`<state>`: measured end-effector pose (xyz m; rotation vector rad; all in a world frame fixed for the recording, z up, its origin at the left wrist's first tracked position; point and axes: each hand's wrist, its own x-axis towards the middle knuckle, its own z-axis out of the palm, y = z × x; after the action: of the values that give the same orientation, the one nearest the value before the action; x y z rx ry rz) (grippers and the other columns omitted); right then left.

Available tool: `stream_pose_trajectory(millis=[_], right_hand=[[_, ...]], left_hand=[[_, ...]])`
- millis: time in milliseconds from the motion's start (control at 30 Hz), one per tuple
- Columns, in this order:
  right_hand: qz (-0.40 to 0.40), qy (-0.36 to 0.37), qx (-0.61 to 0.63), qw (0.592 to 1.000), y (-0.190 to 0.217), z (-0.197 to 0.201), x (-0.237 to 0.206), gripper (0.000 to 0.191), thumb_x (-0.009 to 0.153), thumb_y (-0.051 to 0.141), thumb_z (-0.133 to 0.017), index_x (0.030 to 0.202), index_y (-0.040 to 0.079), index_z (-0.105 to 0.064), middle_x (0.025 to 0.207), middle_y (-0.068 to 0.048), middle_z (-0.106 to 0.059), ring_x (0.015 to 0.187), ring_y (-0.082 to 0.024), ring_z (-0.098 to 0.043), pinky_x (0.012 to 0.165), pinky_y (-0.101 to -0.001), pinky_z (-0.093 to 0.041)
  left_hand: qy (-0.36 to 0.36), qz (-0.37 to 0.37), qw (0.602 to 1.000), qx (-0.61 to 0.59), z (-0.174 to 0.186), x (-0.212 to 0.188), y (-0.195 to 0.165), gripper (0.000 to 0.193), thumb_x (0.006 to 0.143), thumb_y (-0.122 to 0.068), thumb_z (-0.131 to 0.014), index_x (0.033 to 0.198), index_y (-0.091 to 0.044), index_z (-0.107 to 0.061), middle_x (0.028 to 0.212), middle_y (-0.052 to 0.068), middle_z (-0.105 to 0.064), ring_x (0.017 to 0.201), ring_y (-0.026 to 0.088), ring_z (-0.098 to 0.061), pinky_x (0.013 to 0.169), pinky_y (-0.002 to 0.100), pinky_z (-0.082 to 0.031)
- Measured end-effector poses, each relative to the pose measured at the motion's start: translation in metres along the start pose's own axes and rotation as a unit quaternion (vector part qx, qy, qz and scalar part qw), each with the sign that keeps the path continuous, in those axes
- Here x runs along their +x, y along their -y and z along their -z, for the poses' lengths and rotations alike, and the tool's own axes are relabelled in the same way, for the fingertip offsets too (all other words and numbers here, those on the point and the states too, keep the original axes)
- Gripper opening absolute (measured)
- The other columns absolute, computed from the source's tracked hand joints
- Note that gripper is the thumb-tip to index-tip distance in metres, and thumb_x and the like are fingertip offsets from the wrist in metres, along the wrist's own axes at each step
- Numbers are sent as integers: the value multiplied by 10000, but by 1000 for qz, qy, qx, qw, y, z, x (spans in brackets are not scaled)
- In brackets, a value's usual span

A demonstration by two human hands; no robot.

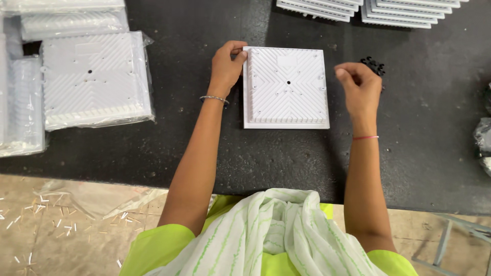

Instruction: The person attaches small black fasteners to the center hole of white square LED panel housings, one panel at a time, then stacks the finished panels and wraps some in plastic film. They repeatedly pick a panel, insert a fastener, and place it on a growing stack.

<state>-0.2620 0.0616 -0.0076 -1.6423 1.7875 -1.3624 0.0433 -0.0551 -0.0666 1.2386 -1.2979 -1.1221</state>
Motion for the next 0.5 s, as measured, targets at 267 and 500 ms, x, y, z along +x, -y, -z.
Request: stream_pose_trajectory(millis=[267,500], right_hand=[[34,211,-24,977,69,-42,0,123,956,87,-750,1038,-4,-748,903,-46,-757,810,-74,-676,740,-237,-545],[36,245,-77,966,75,-49,9,151,962,116,-738,1046,-8,-751,901,-58,-755,804,-101,-671,750,-266,-542]], left_hand=[[-25,-77,996,26,3,2,12,205,908,-52,-700,1112,-37,-716,978,80,-765,898,166,-741,797,301,-587],[-26,-92,995,29,5,8,19,204,896,-58,-711,1099,-37,-710,956,77,-763,883,176,-737,786,304,-582]])
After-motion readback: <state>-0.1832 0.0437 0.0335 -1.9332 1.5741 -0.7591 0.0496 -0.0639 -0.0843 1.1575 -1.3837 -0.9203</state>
